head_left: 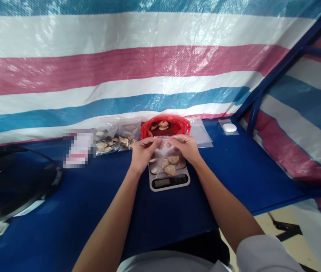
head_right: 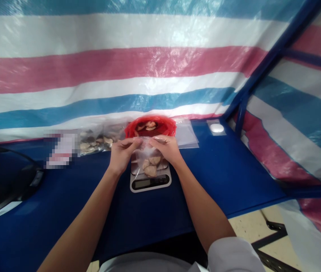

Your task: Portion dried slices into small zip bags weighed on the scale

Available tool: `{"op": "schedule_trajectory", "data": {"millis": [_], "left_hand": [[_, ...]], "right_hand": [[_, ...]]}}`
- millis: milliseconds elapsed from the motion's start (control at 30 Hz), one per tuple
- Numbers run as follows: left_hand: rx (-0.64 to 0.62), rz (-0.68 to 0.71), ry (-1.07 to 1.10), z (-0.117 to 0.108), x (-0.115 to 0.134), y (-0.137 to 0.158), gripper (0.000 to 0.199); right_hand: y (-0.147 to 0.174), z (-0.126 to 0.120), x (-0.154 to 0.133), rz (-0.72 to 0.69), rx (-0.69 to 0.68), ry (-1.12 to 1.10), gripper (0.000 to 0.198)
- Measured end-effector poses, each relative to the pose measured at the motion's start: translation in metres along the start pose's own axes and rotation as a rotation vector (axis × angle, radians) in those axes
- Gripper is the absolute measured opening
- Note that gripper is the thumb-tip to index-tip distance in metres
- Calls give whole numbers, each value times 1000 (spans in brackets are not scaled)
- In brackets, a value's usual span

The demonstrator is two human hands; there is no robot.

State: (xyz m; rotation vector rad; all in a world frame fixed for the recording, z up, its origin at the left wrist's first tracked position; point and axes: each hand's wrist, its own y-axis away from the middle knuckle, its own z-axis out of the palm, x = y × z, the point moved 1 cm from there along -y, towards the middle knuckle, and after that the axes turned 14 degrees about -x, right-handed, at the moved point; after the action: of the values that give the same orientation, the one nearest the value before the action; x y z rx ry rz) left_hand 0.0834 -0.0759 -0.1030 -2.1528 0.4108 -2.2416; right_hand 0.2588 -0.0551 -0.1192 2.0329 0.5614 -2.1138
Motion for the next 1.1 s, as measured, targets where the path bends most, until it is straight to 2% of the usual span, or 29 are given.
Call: {"op": "schedule_trajectory", "data": {"millis": [233,500,700,900,1100], "left_hand": [[-10,-28,-61,0,-1,0,28],[66,-20,-7,-2,-2,-1,29],[10,-29,-53,1,-1,-2,30],[23,-36,-71,2,-1,-4,32],[49,-47,-33,-2,-3,-4,28]], "right_hand": [[1,2,-1,17,-15,-7,31],[1,-6,0,14,74,-59,34],[2,0,-2,8,87,-31,34],[3,0,-1,31,104,-10,35],[5,-8,-4,163,45,-83,39]]}}
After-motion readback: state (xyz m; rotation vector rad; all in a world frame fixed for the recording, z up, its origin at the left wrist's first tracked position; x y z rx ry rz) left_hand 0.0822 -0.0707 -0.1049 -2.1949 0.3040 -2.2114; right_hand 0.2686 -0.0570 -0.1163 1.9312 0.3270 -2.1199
